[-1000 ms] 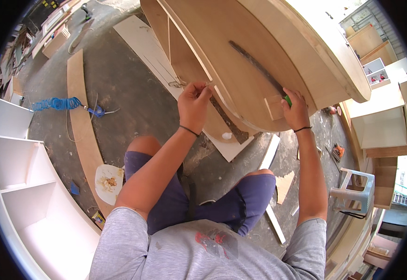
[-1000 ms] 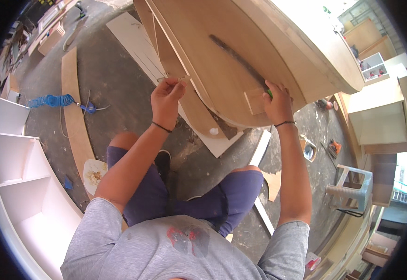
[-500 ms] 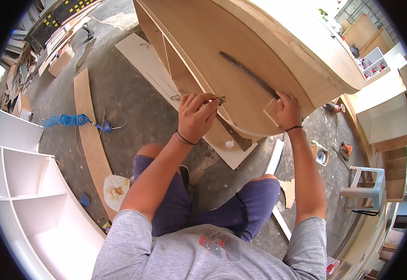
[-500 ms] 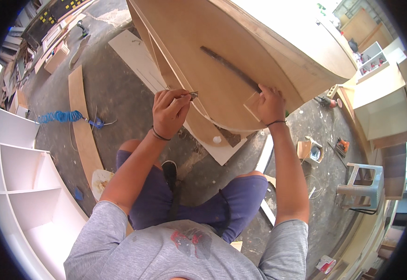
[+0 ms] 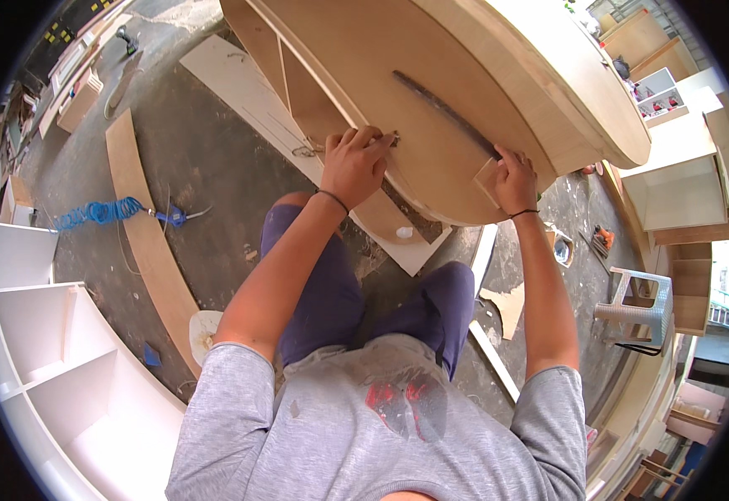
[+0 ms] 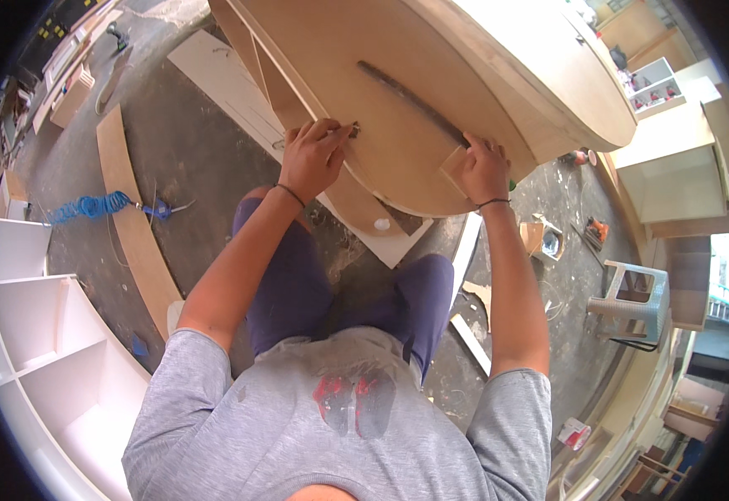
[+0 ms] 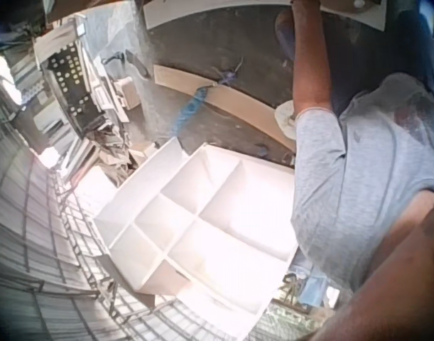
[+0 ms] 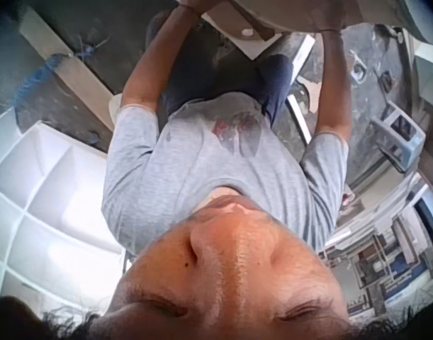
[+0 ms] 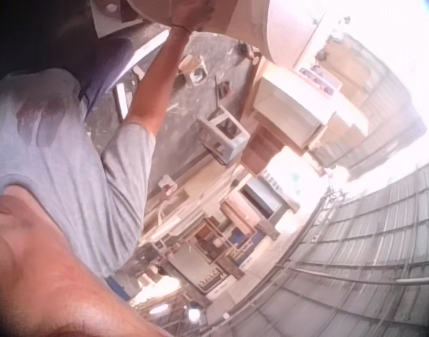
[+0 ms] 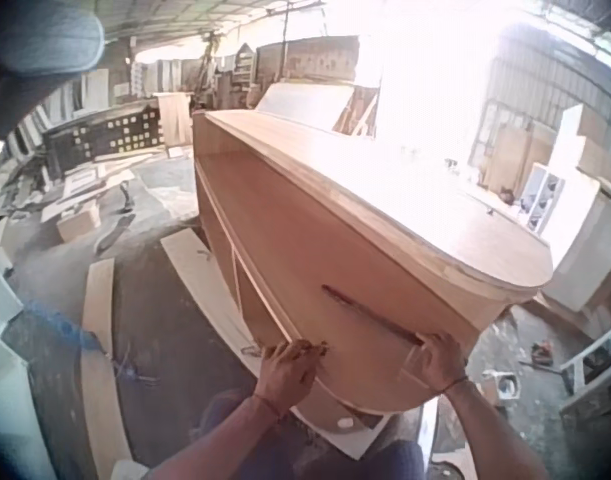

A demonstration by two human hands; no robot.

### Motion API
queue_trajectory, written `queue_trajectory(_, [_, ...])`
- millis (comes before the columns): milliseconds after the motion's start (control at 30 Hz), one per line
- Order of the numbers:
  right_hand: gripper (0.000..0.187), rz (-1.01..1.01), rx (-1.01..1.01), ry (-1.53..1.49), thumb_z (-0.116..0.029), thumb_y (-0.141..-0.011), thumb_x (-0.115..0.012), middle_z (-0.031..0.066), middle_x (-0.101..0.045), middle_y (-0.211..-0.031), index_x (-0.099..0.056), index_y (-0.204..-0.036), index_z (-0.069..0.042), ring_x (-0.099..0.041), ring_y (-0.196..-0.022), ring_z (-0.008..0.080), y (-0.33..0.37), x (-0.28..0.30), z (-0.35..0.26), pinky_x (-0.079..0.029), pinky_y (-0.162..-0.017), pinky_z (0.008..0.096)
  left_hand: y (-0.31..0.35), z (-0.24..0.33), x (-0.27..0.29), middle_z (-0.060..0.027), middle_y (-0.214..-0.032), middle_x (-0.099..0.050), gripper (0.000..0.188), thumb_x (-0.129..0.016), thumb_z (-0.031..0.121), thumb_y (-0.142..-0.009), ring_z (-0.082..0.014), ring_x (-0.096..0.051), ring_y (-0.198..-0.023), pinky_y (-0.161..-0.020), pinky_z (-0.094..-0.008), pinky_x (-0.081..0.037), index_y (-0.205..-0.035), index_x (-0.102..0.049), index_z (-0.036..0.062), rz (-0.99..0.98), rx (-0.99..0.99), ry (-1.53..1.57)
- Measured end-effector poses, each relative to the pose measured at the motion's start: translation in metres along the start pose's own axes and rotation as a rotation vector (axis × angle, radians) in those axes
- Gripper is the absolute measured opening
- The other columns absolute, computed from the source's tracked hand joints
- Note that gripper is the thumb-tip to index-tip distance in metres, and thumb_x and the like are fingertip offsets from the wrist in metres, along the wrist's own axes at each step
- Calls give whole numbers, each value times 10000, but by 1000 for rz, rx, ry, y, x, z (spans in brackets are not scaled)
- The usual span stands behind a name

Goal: The person uses a file on the edge of a curved cabinet door, applies glue to a small wooden block, and attaches it to the cabinet frame.

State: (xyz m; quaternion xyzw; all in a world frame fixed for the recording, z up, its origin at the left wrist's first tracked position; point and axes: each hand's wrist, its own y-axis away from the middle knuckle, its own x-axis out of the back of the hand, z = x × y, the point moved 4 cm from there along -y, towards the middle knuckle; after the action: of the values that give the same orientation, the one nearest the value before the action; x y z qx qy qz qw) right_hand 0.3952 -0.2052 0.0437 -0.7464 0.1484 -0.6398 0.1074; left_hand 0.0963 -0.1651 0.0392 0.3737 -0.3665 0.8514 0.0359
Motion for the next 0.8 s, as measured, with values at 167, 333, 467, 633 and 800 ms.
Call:
queue_trajectory(167, [289,-61,111,-108,-134,-829,-528,161,-584,-1041,-586,-1110,-105,-532,-994,354,-8,-1,8,-421,-859,446,10,-7,-3,7,-968,-578,245,-603,79,-726,-202,-536,-934,-804,-379,-376,-948,-680,149,41,69,116])
queue_trajectory(333, [279,-209,83,-185,-164,-851,-536,203,-587,-1025,-584,-1094,-36,-534,-982,377,-21,7,6,-432,-850,420,9,-4,-3,-5,-1045,-536,289,-605,99,-712,-227,-477,-996,-833,-394,-353,-978,-685,180,10,60,108])
queue_trajectory(467, [271,-189,17,-178,-187,-874,-525,211,-612,-949,-586,-1072,-13,-566,-888,406,-29,6,13,-449,-812,427,-3,-3,-1,-22,-1074,-522,326,-598,108,-709,-242,-467,-1021,-873,-415,-325,-1013,-675,198,-45,45,57])
queue_trajectory(633, [286,-248,-154,-278,-168,-891,-506,128,-600,-760,-544,-1122,-3,-591,-679,273,-25,30,32,-473,-649,356,-8,-9,-2,-56,-1055,-545,337,-568,110,-728,-250,-495,-1003,-872,-398,-350,-1054,-639,163,15,46,176])
queue_trajectory(800, [360,-710,-477,-711,-118,-891,-492,7,-456,-650,-467,-1240,-31,-475,-560,60,14,114,-79,-407,-500,237,48,-44,-25,-81,-1065,-556,330,-544,260,-866,-217,-545,-943,-801,-333,-414,-1105,-550,33,314,770,813])
